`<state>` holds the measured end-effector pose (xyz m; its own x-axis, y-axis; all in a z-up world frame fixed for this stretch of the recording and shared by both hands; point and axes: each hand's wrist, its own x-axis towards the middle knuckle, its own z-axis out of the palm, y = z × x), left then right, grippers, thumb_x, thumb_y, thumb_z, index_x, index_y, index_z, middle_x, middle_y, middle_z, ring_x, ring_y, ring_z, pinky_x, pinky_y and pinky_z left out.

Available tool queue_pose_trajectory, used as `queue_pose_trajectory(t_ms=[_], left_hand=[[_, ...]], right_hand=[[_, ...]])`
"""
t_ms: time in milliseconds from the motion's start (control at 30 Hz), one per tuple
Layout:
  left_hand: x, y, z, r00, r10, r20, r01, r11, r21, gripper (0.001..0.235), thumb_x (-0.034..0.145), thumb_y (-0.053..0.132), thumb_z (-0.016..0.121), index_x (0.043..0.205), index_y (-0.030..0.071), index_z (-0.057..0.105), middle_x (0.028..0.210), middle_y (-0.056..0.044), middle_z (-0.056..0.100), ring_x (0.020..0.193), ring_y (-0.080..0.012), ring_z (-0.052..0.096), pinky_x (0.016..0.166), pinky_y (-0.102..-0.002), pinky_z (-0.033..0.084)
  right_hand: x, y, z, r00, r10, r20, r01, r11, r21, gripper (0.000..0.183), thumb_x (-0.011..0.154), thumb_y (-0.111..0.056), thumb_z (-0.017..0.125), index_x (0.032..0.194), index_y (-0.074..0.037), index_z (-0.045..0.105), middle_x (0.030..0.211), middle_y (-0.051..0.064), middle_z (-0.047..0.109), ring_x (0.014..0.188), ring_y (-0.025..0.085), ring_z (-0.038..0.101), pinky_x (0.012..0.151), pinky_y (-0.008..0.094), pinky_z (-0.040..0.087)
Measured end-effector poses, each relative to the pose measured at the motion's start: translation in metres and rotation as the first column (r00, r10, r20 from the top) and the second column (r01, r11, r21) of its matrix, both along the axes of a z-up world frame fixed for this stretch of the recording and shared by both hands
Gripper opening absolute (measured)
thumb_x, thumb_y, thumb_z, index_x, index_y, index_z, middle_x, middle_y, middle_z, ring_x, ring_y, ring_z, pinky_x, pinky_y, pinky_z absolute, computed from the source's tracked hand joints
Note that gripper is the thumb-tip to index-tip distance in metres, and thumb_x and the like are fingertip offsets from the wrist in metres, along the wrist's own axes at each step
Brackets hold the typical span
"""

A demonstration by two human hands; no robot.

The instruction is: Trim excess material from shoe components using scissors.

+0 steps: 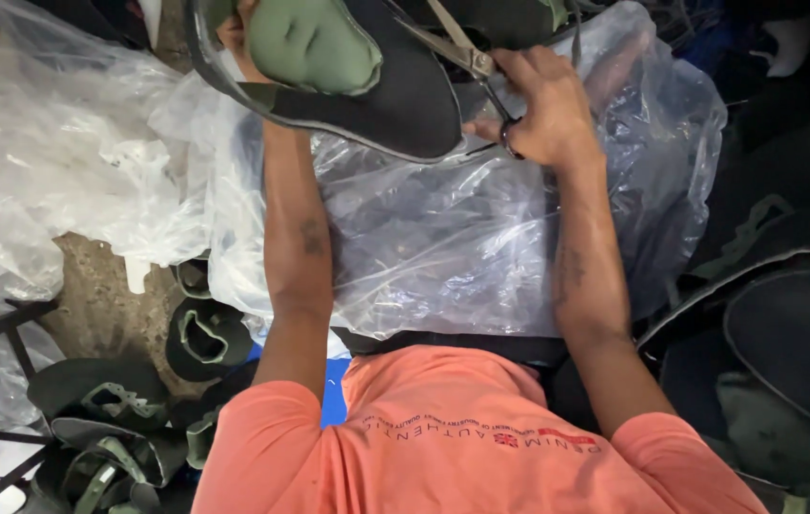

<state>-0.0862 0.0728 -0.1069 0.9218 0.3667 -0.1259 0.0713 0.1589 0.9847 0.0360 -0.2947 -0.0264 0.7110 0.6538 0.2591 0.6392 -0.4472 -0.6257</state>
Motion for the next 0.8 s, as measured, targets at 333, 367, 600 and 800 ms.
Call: queue_pose_trajectory(t_ms=[333,367,600,800], left_hand=[[0.010,-0.005,0.029,0.998,-0.033,0.047,0.036,0.998,-0.054,0.027,0.104,0.024,0.074,0.124,0.006,0.069,0.107,-0.007,0.069,0.091,-0.0195,0.064,0.076,-0.032,0.051],[0.010,-0.003,0.031,0.998,-0.032,0.053,0.035,0.998,-0.058,0.027,0.104,0.024,0.074,0.123,0.006,0.069,0.106,-0.007,0.069,0.091,-0.0193,0.064,0.075,-0.032,0.051],[0.004,0.001,0.039,0.996,-0.019,0.090,0.027,0.995,-0.094,0.025,0.104,0.023,0.074,0.122,0.006,0.069,0.104,-0.006,0.069,0.089,-0.0185,0.064,0.074,-0.032,0.051],[-0.002,0.004,0.042,0.993,0.001,0.121,0.014,0.992,-0.129,0.024,0.104,0.023,0.074,0.121,0.006,0.069,0.102,-0.005,0.069,0.087,-0.0177,0.064,0.072,-0.031,0.051]], right_hand=[[-0.011,0.017,-0.016,0.999,0.008,-0.053,-0.008,1.000,-0.004,0.049,0.080,-0.015,0.084,0.125,-0.005,0.068,0.093,0.019,0.068,0.089,0.042,0.066,0.076,0.049,0.051],[-0.011,0.018,-0.014,0.997,0.014,-0.079,-0.014,1.000,0.003,0.047,0.080,-0.013,0.083,0.124,-0.005,0.069,0.093,0.020,0.069,0.088,0.043,0.067,0.076,0.049,0.052],[-0.018,0.019,-0.010,0.990,0.044,-0.135,-0.035,0.997,0.070,0.045,0.079,-0.004,0.080,0.123,-0.004,0.067,0.097,0.022,0.071,0.087,0.042,0.070,0.074,0.046,0.054],[-0.021,0.021,-0.021,0.987,-0.006,-0.162,0.012,0.999,0.034,0.044,0.080,-0.002,0.077,0.123,-0.005,0.069,0.092,0.022,0.071,0.085,0.041,0.070,0.073,0.046,0.055]])
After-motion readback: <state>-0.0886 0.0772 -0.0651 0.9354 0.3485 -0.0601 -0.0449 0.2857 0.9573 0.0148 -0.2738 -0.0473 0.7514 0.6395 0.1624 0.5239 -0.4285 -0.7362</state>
